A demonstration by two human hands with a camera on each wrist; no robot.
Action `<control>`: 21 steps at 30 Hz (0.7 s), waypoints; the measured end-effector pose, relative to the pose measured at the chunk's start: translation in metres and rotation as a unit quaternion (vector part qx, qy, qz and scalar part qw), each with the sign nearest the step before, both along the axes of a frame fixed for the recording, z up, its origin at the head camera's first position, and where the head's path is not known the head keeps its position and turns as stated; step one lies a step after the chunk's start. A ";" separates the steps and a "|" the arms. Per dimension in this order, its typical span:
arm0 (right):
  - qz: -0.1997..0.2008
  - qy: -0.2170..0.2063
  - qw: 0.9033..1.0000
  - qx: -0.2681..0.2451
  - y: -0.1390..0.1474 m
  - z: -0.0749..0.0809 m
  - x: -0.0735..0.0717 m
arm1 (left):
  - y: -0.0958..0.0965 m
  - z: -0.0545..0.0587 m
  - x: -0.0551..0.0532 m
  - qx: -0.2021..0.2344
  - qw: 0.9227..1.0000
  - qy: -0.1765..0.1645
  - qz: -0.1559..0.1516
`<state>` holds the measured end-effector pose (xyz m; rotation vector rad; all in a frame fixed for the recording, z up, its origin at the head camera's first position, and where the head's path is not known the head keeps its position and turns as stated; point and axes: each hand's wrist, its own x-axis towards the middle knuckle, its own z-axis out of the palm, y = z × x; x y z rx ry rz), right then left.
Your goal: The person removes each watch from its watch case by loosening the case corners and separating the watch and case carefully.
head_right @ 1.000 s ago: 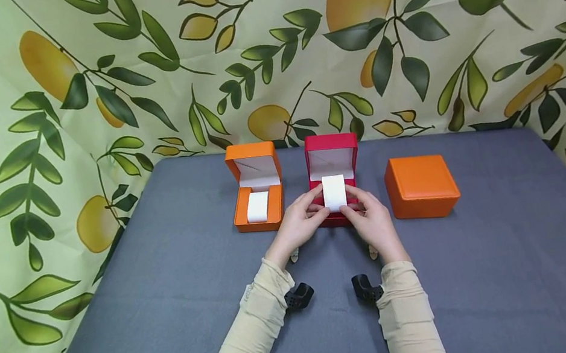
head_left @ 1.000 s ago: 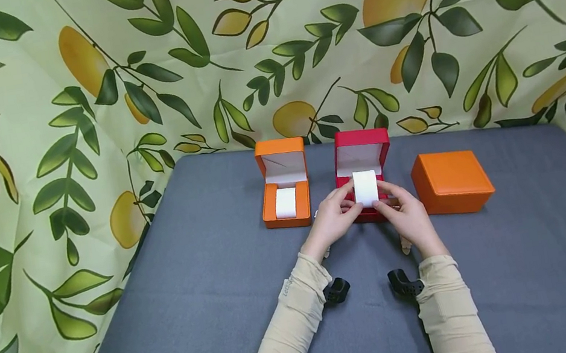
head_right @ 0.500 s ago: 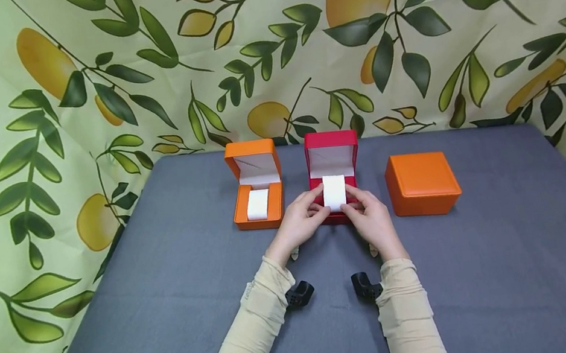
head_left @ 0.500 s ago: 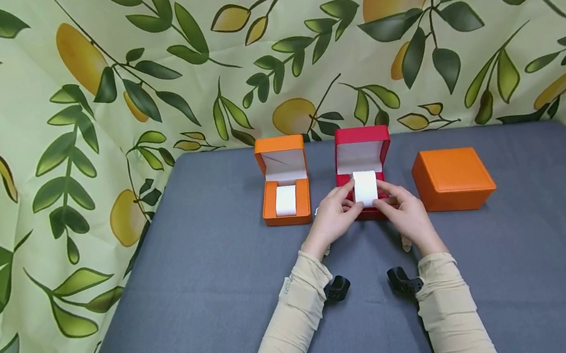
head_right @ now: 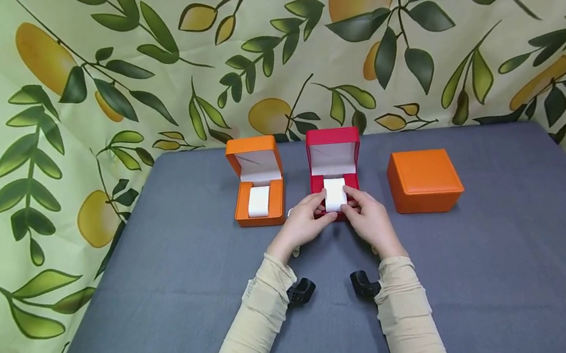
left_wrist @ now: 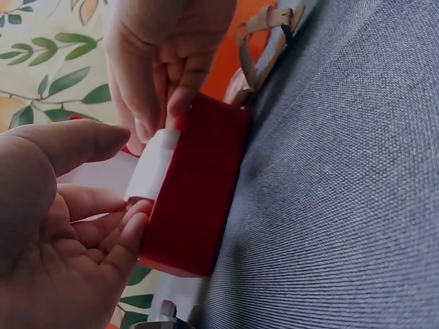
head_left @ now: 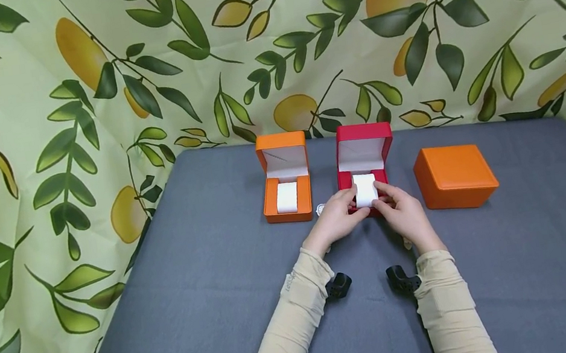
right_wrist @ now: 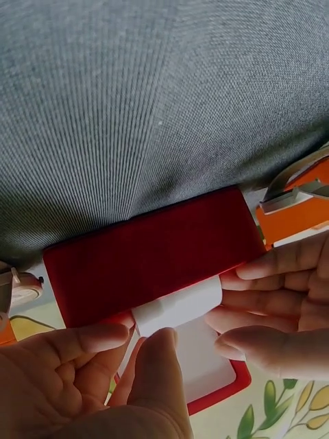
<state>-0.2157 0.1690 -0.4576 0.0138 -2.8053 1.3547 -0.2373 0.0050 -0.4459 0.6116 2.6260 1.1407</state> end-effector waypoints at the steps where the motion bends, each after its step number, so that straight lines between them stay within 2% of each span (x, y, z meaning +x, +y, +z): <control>1: 0.000 0.000 1.000 0.002 0.000 0.000 0.000 | 0.000 0.000 0.000 -0.002 1.000 -0.003 0.000; 10: 0.014 0.009 1.000 0.014 -0.004 -0.001 -0.002 | 0.001 -0.004 -0.003 -0.051 0.998 0.004 -0.026; 12: 0.017 0.012 1.000 0.012 -0.005 -0.003 -0.003 | 0.001 -0.006 -0.003 -0.064 0.997 0.020 -0.032; 17: 0.020 0.032 0.999 0.010 -0.007 -0.008 -0.003 | 0.001 -0.008 -0.004 -0.059 0.996 0.056 -0.030; 21: 0.018 0.035 0.999 0.010 -0.008 -0.008 -0.003 | 0.000 -0.008 -0.005 -0.061 0.996 0.059 -0.029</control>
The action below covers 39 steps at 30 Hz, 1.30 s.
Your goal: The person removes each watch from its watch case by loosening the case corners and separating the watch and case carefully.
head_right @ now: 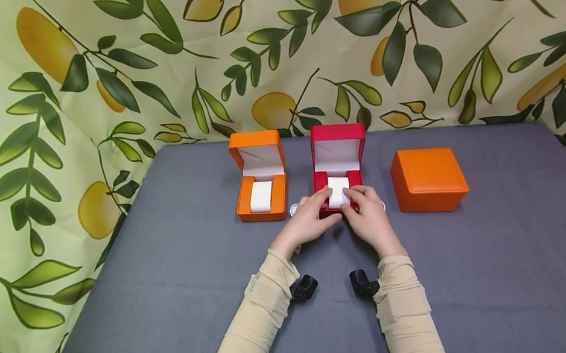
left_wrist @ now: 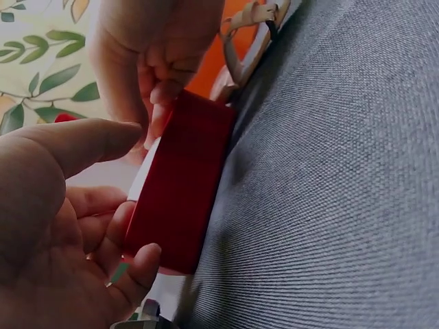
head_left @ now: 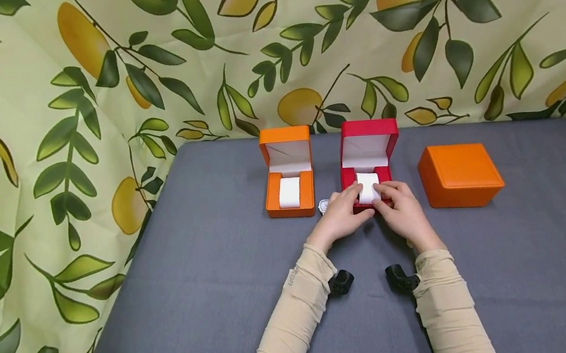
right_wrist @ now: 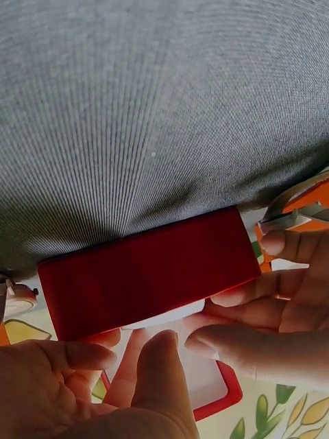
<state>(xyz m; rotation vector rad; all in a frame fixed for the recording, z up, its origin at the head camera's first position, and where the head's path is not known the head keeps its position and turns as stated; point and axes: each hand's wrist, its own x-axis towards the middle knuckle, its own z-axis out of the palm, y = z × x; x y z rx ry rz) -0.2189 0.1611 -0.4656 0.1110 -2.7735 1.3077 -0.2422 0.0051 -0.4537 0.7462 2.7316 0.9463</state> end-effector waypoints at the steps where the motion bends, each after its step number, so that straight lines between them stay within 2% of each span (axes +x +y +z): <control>1: 0.000 -0.001 1.000 0.002 0.000 0.000 0.000 | 0.000 0.000 0.000 -0.002 1.000 -0.001 0.000; 9: 0.006 -0.003 1.000 0.003 0.000 0.001 0.000 | 0.000 0.000 -0.001 -0.004 0.999 -0.037 0.019; 17: 0.009 0.008 1.000 0.013 0.000 0.001 0.000 | -0.002 0.003 0.001 -0.004 0.999 -0.028 0.017; 19: 0.012 0.010 1.000 0.016 0.001 0.001 0.000 | -0.002 0.003 0.001 0.000 0.999 -0.035 0.017; 22: 0.012 0.014 1.000 0.020 0.001 0.001 0.000 | -0.002 0.003 0.000 0.030 0.997 -0.065 0.024; 26: 0.011 0.017 1.000 0.021 0.004 0.008 0.001 | 0.001 0.008 -0.002 0.099 0.990 -0.090 0.054; 28: 0.009 0.015 1.000 0.012 0.005 0.013 0.003 | 0.004 0.010 -0.001 0.114 0.988 -0.081 0.070; 32: -0.006 0.029 0.999 -0.016 0.010 0.022 0.009 | 0.010 0.010 0.003 0.128 0.987 -0.051 0.083; 35: -0.020 0.071 0.997 -0.035 0.018 0.027 0.013 | 0.019 0.014 0.007 0.148 0.985 -0.038 0.086; 39: -0.043 0.146 0.986 -0.066 0.034 0.035 0.016 | 0.034 0.026 0.011 0.147 0.986 -0.017 0.077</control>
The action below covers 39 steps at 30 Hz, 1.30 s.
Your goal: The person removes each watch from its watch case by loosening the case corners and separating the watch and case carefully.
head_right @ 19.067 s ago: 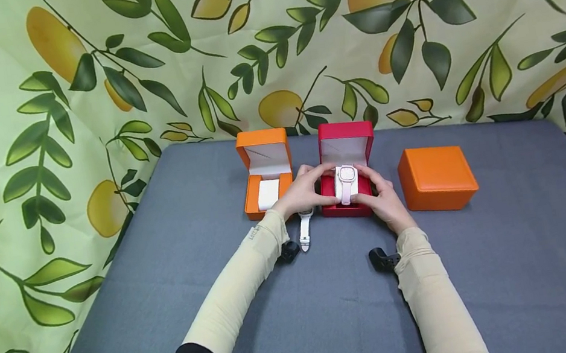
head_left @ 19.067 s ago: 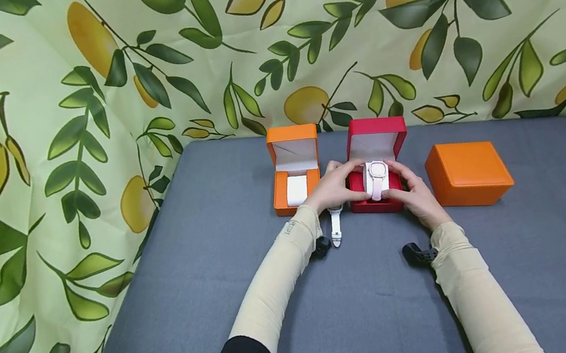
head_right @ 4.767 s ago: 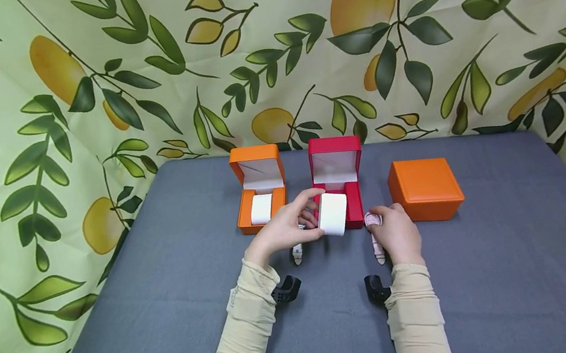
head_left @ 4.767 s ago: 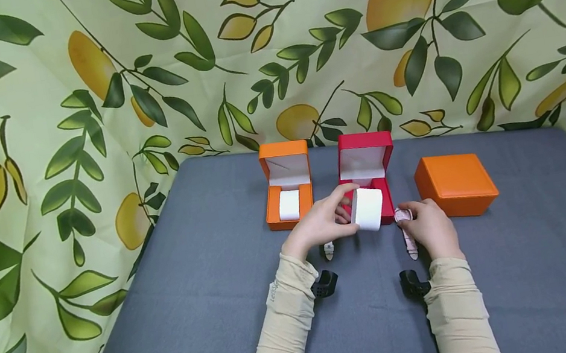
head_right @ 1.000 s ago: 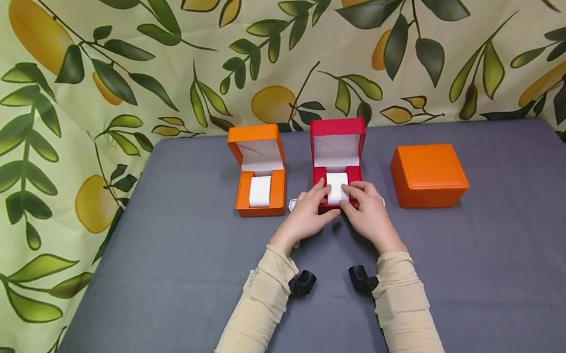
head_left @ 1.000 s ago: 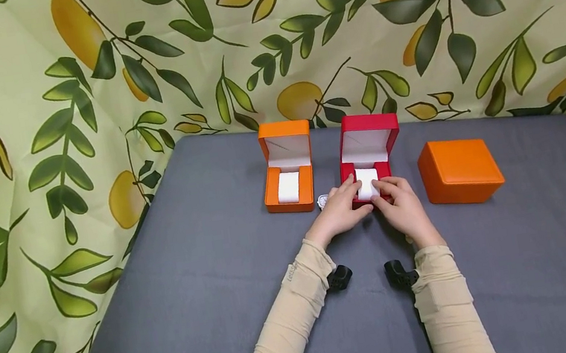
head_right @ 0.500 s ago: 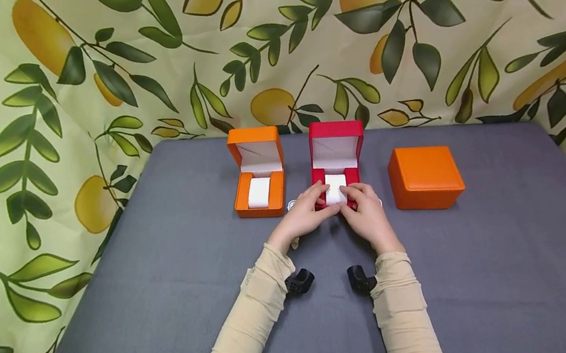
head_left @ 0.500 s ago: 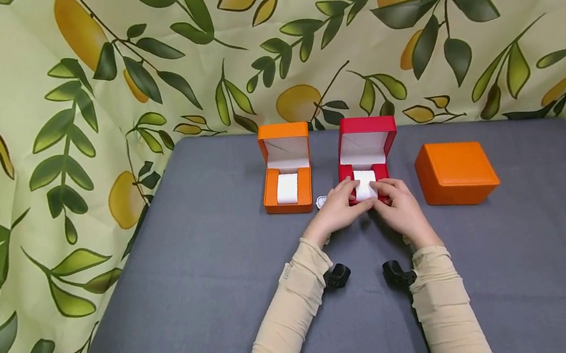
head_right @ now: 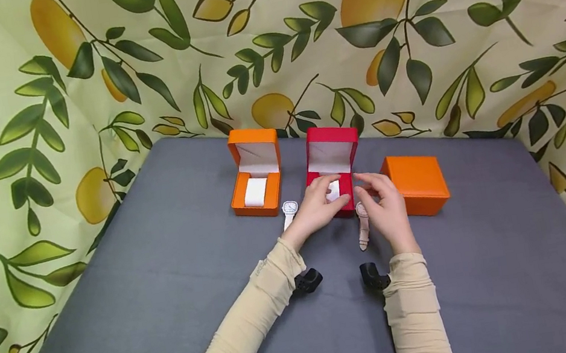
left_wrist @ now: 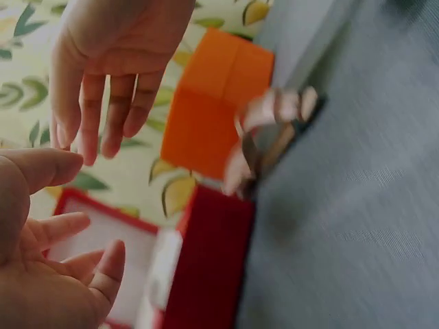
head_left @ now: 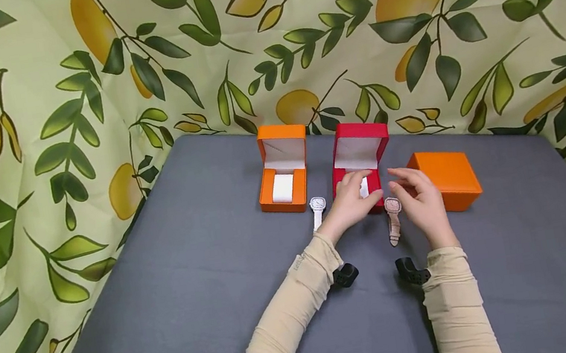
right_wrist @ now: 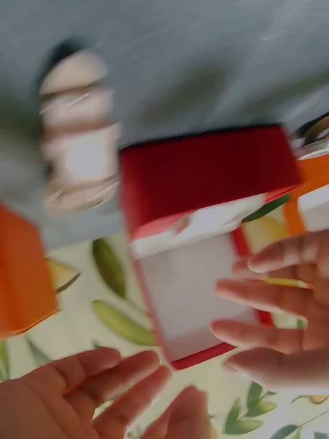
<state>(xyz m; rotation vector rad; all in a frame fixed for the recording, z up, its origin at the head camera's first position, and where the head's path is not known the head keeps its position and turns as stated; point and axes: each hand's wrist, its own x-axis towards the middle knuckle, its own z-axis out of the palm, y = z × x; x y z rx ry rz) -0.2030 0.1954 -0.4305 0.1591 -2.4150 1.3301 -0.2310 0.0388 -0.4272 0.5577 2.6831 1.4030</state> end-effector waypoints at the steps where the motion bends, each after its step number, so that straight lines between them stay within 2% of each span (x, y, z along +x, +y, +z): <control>1: -0.011 0.012 1.000 -0.014 0.005 0.002 0.001 | 0.004 0.003 0.000 -0.009 1.000 0.009 -0.006; 3: -0.042 0.027 0.998 -0.034 0.016 0.005 0.002 | 0.014 0.008 0.000 -0.026 0.999 0.022 -0.019; 7: -0.105 0.019 0.993 -0.052 0.040 0.009 0.006 | 0.032 0.013 -0.003 -0.050 0.997 0.036 -0.045; 11: -0.147 0.014 0.988 -0.038 0.063 0.008 0.007 | 0.052 0.014 -0.007 -0.066 0.995 0.031 -0.064; 14: -0.158 0.013 0.987 -0.011 0.076 0.004 0.006 | 0.065 0.012 -0.010 -0.096 0.992 0.031 -0.070; 20: -0.148 -0.006 0.988 0.036 0.091 -0.008 -0.002 | 0.084 0.006 -0.014 -0.159 0.983 0.035 -0.086; 25: -0.136 -0.076 0.987 0.043 0.097 -0.016 -0.006 | 0.096 0.001 -0.018 -0.207 0.974 0.038 -0.087; 28: -0.106 -0.103 0.988 0.053 0.102 -0.019 -0.008 | 0.099 -0.002 -0.023 -0.254 0.962 0.051 -0.090; 32: -0.068 -0.084 0.990 0.086 0.111 -0.024 -0.011 | 0.101 0.000 -0.030 -0.322 0.938 0.082 -0.099; 34: -0.052 -0.065 0.991 0.102 0.117 -0.026 -0.012 | 0.102 0.002 -0.033 -0.336 0.932 0.082 -0.107; 36: -0.031 -0.058 0.992 0.107 0.124 -0.028 -0.013 | 0.105 0.005 -0.035 -0.338 0.931 0.071 -0.117; 39: 0.009 -0.062 0.995 0.084 0.134 -0.028 -0.017 | 0.110 0.007 -0.039 -0.311 0.942 0.037 -0.122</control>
